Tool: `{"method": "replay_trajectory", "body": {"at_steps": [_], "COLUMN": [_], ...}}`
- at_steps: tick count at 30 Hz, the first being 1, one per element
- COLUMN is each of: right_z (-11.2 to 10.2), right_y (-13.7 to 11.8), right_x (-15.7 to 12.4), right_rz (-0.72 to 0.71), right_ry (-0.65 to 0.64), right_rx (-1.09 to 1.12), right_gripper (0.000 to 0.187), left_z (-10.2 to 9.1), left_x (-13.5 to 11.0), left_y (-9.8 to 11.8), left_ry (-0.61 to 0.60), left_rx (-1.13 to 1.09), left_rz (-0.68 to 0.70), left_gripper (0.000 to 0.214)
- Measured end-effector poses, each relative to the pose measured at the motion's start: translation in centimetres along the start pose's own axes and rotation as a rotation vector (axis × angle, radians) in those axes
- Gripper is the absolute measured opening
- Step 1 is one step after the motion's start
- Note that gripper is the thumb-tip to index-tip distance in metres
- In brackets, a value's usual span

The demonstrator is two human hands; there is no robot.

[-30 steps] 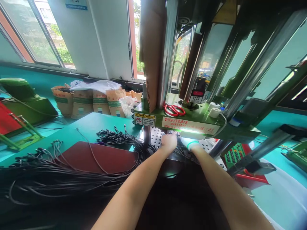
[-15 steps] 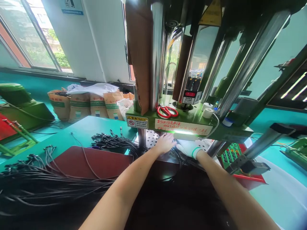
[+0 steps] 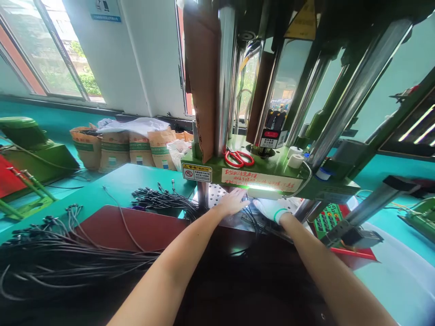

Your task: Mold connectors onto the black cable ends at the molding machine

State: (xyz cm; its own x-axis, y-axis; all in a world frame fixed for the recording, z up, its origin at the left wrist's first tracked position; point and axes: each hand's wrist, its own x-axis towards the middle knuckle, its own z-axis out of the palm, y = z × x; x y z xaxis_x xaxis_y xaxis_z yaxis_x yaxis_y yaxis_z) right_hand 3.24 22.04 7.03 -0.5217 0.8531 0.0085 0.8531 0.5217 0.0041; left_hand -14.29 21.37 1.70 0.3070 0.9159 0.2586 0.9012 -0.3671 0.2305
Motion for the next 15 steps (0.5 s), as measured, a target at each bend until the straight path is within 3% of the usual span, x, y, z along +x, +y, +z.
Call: {"method": "replay_trajectory", "body": {"at_steps": [5, 11, 15], "right_z": [-0.2, 0.8, 0.6], "right_y": [1.0, 1.3, 1.1], "right_x": [-1.0, 0.2, 0.7], "right_rz": [0.012, 0.014, 0.034], "right_ry": [0.000, -0.012, 0.045], "right_rx": [-0.022, -0.001, 0.037], "right_gripper": [0.042, 0.044, 0.040], "left_z": [0.3, 1.3, 1.1], "left_x": [-0.1, 0.5, 0.7], "left_y": [-0.6, -0.6, -0.4], "left_ry": [0.020, 0.040, 0.033], "left_rx": [-0.007, -0.014, -0.016], "left_rz": [-0.015, -0.054, -0.065], "left_gripper": [0.043, 0.044, 0.045]}}
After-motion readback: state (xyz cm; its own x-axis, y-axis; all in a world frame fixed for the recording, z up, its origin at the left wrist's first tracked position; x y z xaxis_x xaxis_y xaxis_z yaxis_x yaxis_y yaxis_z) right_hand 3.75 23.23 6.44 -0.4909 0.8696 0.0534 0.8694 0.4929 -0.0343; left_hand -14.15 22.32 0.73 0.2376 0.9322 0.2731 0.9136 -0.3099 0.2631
